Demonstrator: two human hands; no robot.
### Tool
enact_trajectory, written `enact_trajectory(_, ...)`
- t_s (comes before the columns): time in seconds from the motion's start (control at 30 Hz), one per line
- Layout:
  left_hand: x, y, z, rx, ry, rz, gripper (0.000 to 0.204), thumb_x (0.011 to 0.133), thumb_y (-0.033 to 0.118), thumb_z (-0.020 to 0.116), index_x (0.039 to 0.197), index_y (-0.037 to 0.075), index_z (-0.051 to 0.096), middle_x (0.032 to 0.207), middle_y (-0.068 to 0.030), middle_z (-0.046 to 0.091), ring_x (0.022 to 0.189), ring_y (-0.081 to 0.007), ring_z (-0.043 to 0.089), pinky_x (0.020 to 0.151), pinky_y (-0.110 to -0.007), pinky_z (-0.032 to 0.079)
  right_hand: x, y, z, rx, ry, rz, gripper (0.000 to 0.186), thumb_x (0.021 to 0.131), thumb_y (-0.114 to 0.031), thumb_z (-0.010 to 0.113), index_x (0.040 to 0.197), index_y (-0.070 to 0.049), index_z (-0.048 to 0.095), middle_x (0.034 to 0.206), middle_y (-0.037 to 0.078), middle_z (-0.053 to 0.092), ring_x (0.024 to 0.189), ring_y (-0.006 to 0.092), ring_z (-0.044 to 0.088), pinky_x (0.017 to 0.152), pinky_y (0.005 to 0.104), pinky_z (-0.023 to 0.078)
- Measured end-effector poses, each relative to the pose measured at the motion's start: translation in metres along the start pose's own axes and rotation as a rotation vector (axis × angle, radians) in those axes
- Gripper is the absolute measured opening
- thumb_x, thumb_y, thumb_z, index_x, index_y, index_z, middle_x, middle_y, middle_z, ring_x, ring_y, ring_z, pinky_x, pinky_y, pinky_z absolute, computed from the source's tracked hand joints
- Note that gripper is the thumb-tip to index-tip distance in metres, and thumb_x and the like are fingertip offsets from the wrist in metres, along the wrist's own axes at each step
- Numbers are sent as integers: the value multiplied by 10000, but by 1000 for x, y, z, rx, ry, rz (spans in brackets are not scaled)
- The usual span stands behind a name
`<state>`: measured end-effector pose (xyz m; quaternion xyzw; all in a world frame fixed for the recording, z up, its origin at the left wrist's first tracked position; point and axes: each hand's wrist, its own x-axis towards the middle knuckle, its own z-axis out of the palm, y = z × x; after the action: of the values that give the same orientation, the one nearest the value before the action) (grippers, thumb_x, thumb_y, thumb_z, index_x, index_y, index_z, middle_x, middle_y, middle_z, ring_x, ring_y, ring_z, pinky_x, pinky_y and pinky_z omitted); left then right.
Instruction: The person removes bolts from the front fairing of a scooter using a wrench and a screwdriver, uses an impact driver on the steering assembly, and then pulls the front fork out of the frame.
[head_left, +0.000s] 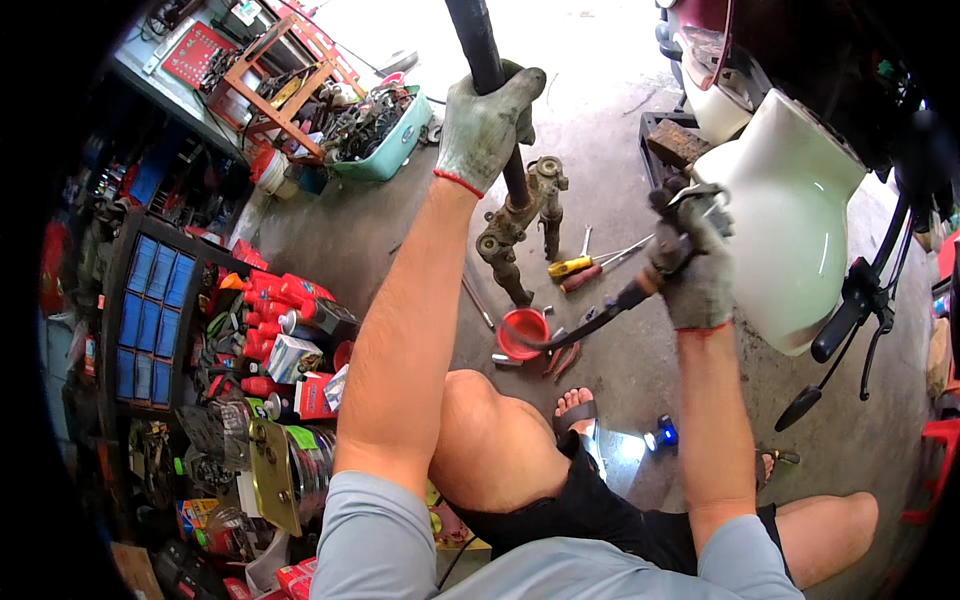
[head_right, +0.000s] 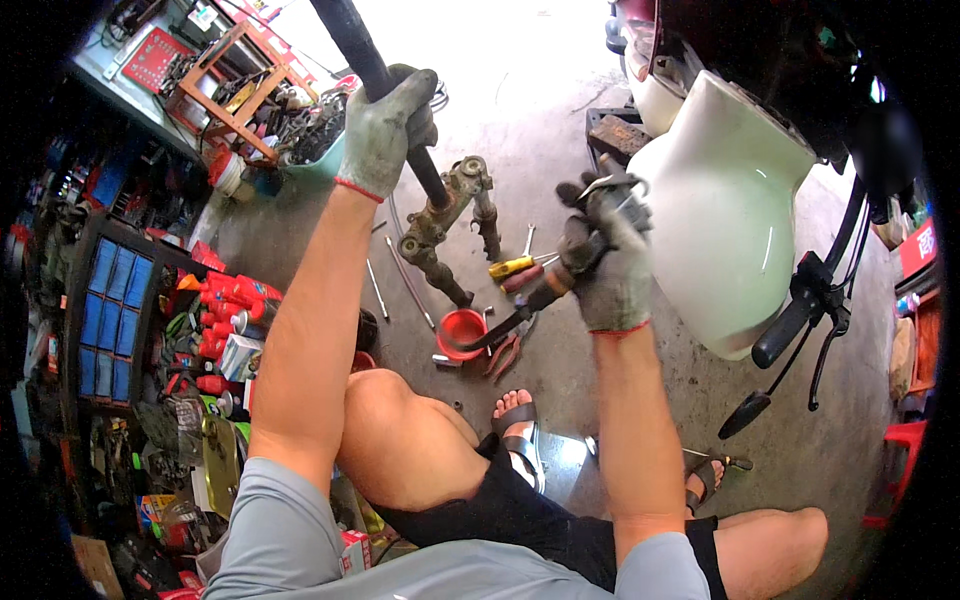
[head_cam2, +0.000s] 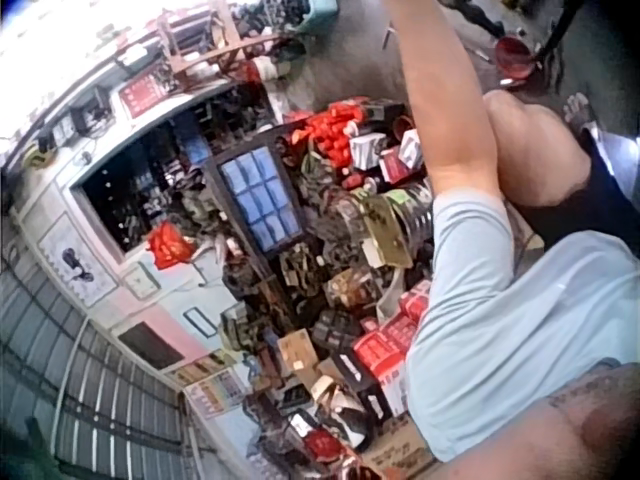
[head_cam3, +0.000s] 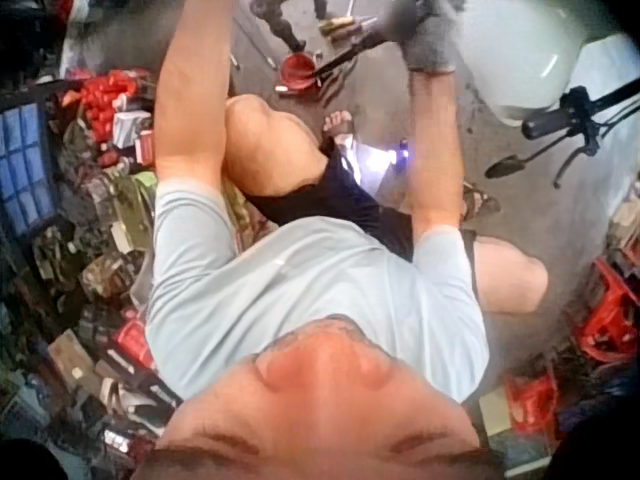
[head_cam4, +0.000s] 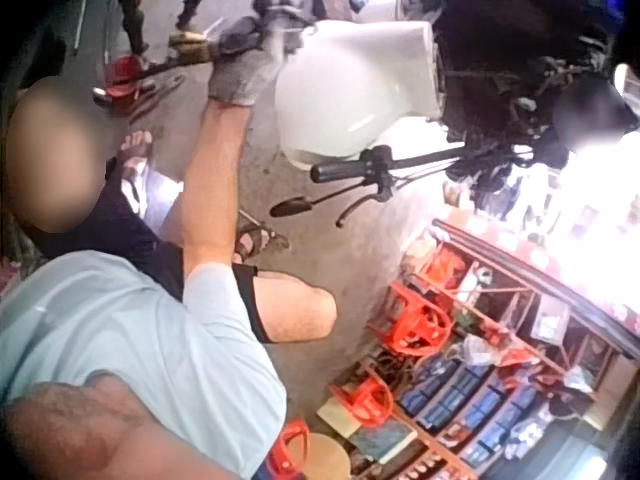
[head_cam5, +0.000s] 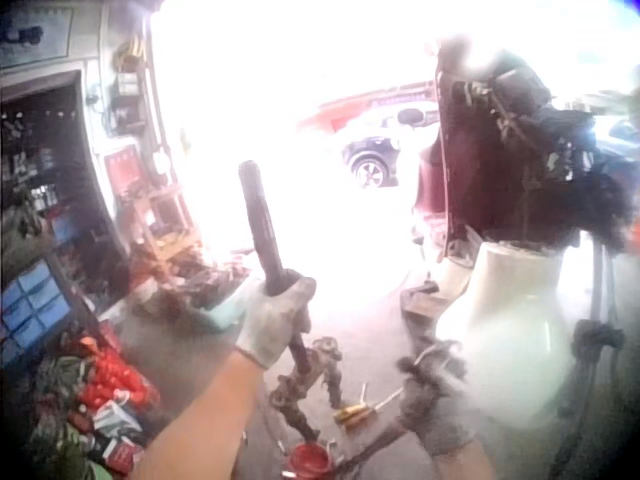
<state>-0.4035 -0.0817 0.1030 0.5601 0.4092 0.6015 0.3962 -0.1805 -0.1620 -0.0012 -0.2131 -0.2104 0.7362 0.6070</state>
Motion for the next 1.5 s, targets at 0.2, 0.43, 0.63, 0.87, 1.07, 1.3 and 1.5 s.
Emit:
enact_trajectory(0.2,1,1,-4,-45,-2,-16,157,890,120,662,779,48,578,539,41,402,433,-82,366,447,-261,339,-14,-42,43,-299,58,-359,286,946,-204,545,1138,2,598,731,36,587,458,81,400,442,239,322)
enact_trajectory(0.43,0,3,-1,34,32,-19,150,883,125,649,789,38,570,543,38,403,428,-82,358,450,-269,348,-33,-39,42,-629,-152,-188,342,887,-37,632,1220,-21,553,952,78,694,601,70,536,506,223,433)
enact_trajectory(0.63,-1,7,1,5,12,-37,160,880,135,652,788,43,559,538,31,403,427,-88,359,459,-272,358,-7,35,-24,-1147,-97,-287,307,871,-1,634,1165,-9,544,897,153,683,783,191,678,699,337,538)
enact_trajectory(0.87,-1,3,5,-17,76,1,188,908,146,648,774,64,546,538,44,398,422,-71,331,445,-262,337,29,83,-43,-1020,-75,-68,284,867,-80,660,1132,-14,582,866,119,680,684,181,678,617,329,562)
enact_trajectory(1.07,-2,1,-1,6,65,-9,189,914,152,633,768,74,543,544,50,381,426,-70,323,446,-263,334,41,77,7,-944,102,-41,271,844,-190,686,1029,-5,616,775,153,659,712,249,663,632,373,525)
enact_trajectory(1.3,3,0,-1,-9,43,-15,189,913,158,626,762,80,543,543,44,387,428,-74,333,446,-264,340,60,98,4,-1370,107,-243,266,880,-205,667,1025,3,584,838,194,670,760,295,677,720,413,507)
enact_trajectory(1.5,2,0,-7,10,58,0,193,911,163,634,761,81,544,541,39,399,427,-81,349,445,-270,350,60,82,23,-1244,211,-126,293,899,-259,622,1006,11,581,874,263,677,914,451,644,809,480,495)
